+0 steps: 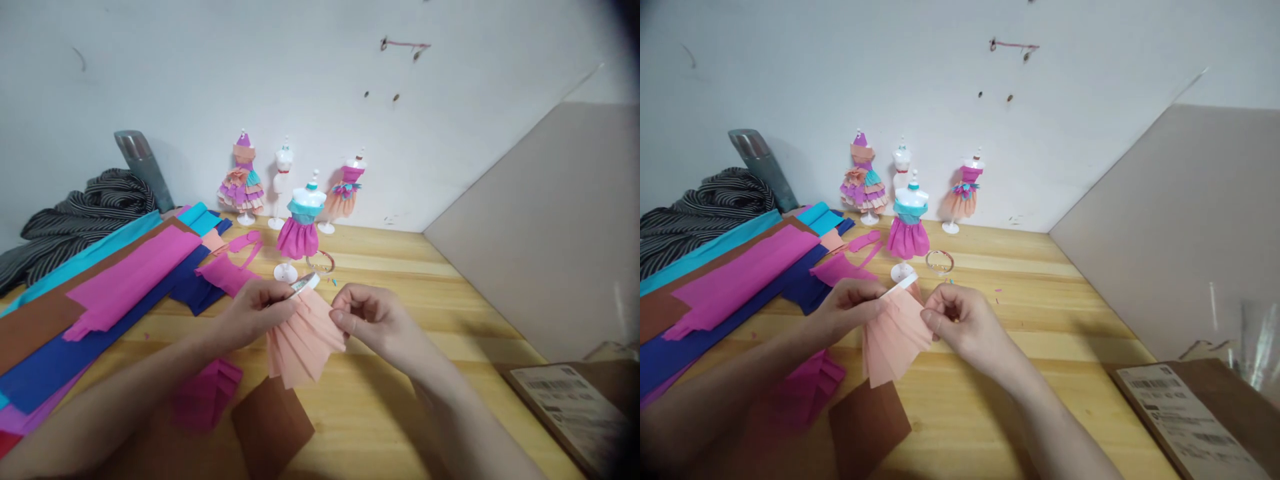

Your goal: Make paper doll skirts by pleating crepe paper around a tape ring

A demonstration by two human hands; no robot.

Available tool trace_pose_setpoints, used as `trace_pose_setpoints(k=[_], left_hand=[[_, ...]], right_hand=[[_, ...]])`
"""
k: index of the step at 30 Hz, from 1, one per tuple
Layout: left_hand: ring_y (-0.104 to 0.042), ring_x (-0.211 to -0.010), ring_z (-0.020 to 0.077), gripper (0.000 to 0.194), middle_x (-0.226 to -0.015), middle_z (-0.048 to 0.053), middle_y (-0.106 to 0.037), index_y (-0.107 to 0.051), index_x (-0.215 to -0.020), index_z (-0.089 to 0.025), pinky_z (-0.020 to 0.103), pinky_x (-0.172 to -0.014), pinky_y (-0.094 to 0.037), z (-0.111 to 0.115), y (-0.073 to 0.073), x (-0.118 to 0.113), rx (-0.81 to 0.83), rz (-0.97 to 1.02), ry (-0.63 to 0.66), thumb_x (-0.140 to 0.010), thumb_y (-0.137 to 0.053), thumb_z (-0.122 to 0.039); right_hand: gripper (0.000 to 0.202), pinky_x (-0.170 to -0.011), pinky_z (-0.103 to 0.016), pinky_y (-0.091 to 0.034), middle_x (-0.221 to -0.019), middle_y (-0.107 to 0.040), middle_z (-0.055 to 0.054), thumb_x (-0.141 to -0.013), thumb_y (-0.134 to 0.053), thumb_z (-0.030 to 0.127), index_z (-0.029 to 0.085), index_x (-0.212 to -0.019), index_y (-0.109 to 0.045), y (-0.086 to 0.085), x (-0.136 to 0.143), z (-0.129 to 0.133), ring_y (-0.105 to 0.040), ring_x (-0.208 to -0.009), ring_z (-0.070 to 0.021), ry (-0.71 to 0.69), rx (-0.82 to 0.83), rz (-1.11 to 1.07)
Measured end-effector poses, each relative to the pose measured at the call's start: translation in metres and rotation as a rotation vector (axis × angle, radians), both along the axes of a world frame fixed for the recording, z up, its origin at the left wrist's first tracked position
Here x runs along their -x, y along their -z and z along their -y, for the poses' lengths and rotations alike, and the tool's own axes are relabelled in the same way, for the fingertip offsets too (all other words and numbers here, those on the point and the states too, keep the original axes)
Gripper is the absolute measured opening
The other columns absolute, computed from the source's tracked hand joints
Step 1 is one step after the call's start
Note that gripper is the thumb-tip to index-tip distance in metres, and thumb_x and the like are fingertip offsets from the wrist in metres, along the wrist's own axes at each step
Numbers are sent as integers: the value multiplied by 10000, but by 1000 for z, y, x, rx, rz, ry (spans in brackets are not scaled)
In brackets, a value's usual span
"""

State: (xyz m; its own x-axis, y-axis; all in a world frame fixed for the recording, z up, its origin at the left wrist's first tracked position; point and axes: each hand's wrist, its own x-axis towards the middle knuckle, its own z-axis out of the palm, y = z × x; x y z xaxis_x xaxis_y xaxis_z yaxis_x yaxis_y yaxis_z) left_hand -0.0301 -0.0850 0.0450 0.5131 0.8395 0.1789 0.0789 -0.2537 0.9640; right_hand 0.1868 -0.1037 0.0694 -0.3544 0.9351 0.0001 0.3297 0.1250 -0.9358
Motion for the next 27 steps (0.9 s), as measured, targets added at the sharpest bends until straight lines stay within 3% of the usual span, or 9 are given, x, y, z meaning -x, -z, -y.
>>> trace_pose_setpoints(k=[3, 6, 10, 15, 23, 27], left_hand=[[-319, -537, 84, 333, -560, -43, -315, -432, -578, -157, 226, -495, -242, 2, -2, -1, -24, -18, 1, -831, -522, -354], [-284, -540, 76, 310, -578, -45, -265, -361, -573, -169, 228, -495, -211, 6, -5, -2, -72, -49, 20, -835, -475, -286], [-246, -535, 65, 290, -583, -49, -208, -271, -572, -181, 229, -490, -174, 11, -6, -5, -187, -140, 5, -802, -449, -197], [-260, -497, 52, 283, -532, -60, -242, -262, -562, -177, 219, -465, -159, 13, -3, -9, -354, -226, -11, -773, -448, -148], [-249, -481, 52, 281, -519, -63, -218, -253, -547, -179, 201, -442, -171, 13, -4, -13, -363, -193, -22, -754, -432, -115], [-236, -477, 45, 291, -518, -66, -214, -249, -542, -172, 196, -440, -160, 13, -2, -14, -417, -192, -46, -754, -437, -102]], right_hand=[[197, -535, -249, -388, -596, -559, 2, -810, -604, 304, 165, -679, -556, -3, -1, 5, -493, -557, -120, -8, -117, 129], [195, -584, -265, -427, -678, -602, -24, -825, -596, 328, 159, -728, -590, -6, 2, 9, -533, -622, -138, 48, -240, 101], [225, -519, -251, -412, -609, -569, -11, -799, -602, 350, 158, -685, -580, -1, 11, 9, -502, -547, -122, 118, -240, 37], [188, -465, -226, -381, -531, -530, 18, -777, -588, 280, 169, -629, -552, 7, 19, 11, -464, -484, -101, 166, -288, 54], [158, -518, -222, -411, -593, -551, -2, -830, -527, 93, 146, -685, -565, 7, 21, 24, -515, -536, -101, 129, -723, 252], [162, -518, -219, -411, -614, -553, -6, -836, -518, 60, 145, -706, -565, 6, 21, 26, -513, -542, -97, 101, -796, 273]])
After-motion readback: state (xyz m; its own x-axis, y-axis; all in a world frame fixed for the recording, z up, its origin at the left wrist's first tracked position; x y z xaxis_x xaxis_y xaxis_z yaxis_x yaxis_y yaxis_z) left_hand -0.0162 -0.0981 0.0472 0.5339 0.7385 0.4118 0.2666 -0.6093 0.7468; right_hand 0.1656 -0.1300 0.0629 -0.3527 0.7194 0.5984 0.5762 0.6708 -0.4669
